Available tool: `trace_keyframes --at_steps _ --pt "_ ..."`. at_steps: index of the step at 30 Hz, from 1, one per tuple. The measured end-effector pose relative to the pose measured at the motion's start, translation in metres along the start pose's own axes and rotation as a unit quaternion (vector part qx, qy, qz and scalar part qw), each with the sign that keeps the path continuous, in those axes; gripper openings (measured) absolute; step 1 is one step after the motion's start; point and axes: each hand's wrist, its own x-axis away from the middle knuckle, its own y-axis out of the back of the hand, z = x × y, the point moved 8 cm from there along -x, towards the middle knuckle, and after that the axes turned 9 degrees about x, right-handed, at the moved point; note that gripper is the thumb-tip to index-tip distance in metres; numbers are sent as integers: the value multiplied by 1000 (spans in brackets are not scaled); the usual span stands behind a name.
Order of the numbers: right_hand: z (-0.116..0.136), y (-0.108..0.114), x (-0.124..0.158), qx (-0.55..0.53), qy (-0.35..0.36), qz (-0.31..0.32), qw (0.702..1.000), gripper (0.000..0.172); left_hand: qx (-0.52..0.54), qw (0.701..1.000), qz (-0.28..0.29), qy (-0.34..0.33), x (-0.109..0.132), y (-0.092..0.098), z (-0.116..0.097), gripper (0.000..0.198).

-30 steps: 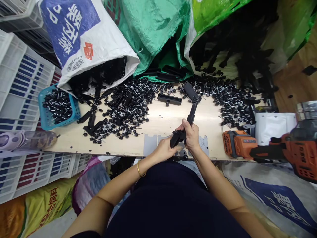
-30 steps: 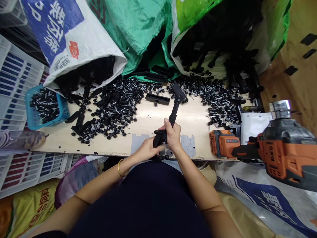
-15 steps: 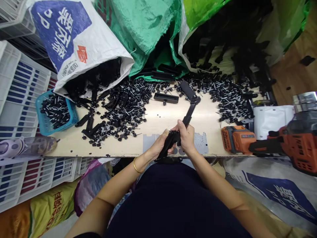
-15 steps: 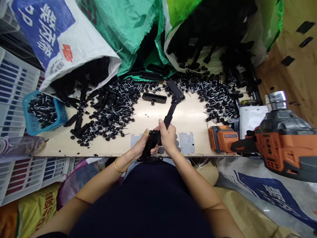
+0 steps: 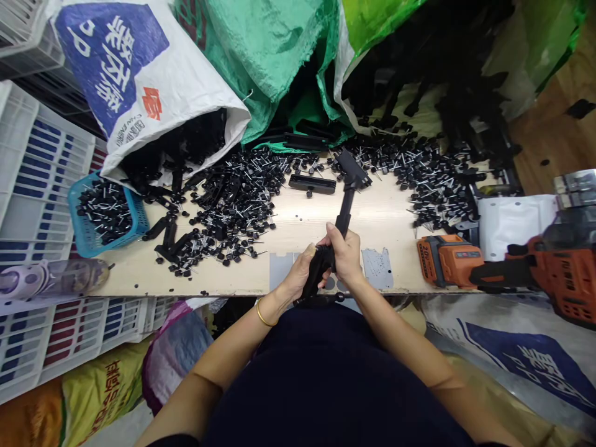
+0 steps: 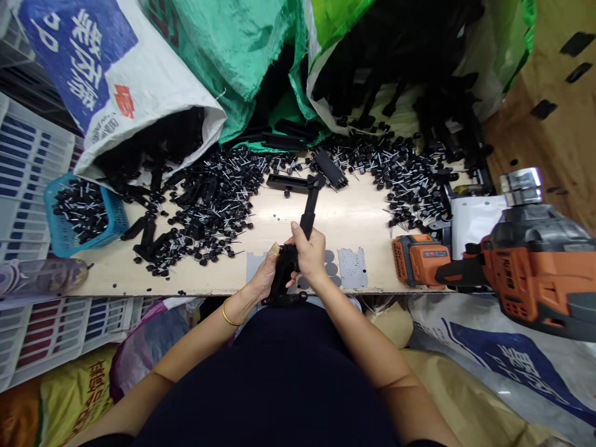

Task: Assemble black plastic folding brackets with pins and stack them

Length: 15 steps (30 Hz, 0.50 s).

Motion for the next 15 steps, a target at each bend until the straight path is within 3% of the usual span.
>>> trace_keyframes --at_steps 3,5,9,15 --pt "7 9 7 -4 46 -78 996 45 -6 1000 -1 -13 -2 3 -1 71" --pt "9 6 5 -9 51 -49 997 46 3 1000 10 -14 -2 2 -3 69" --pt "5 -3 -6 5 -2 47 999 50 34 999 16 7 -4 -1 -1 65" --pt "10 7 4 9 30 -57 998 46 45 998 52 0 -11 3 -5 65"
